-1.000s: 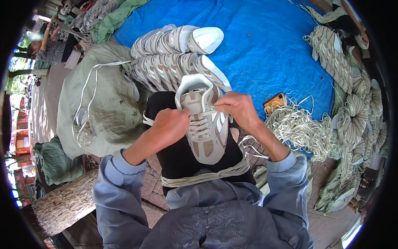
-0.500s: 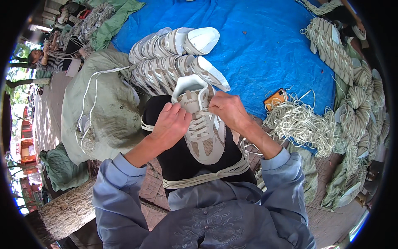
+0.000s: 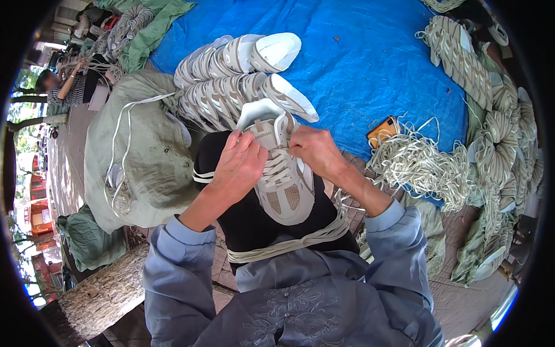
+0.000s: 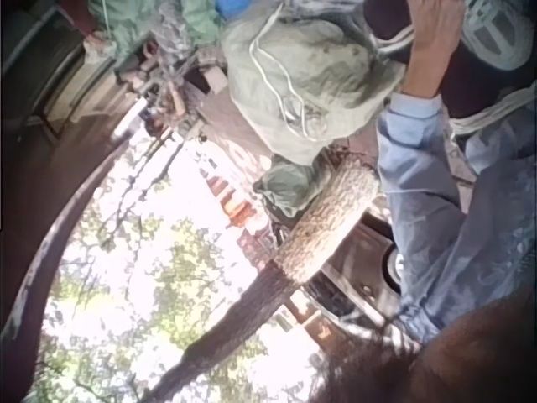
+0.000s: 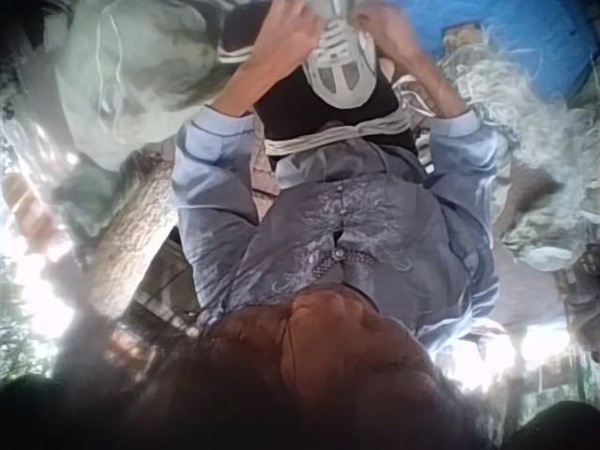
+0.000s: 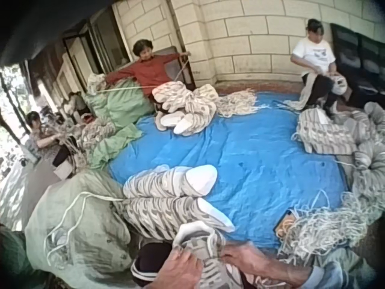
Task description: The person threads white shoelaces through the eyelets of a white sneaker, pulling the laces tight and arranging them. After finishing one shoe, they place it on a stack of similar shoes and pick up another to continue the process.
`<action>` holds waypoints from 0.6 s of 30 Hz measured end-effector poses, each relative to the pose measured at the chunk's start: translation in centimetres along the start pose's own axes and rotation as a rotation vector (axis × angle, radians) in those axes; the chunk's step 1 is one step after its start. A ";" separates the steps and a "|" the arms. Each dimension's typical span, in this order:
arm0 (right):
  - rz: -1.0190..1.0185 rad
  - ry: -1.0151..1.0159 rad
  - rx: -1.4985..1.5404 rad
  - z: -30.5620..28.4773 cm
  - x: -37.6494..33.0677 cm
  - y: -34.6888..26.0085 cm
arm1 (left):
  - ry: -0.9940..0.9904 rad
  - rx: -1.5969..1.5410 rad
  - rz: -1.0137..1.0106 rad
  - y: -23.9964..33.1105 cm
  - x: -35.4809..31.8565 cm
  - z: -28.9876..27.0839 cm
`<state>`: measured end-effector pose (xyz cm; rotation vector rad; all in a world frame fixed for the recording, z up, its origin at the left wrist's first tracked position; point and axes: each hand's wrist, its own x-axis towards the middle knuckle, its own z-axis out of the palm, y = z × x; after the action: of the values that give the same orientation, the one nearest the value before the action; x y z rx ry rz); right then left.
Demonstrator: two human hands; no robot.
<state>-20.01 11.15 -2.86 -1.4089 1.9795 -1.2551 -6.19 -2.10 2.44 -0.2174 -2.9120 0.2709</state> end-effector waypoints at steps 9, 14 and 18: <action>-0.233 -0.085 -0.678 0.9 1.0 -2.2 | -0.014 -0.120 0.001 -0.4 1.8 0.6; -0.159 -0.032 -0.104 -0.2 0.7 0.2 | -0.048 -0.205 -0.175 -0.4 1.8 1.7; -0.173 0.005 -0.116 0.0 0.6 0.4 | -0.046 -0.321 -0.263 -0.1 2.2 1.6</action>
<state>-20.48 10.63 -3.03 -1.6656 1.9975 -1.2332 -8.67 -2.10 1.30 0.1266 -2.9695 -0.2374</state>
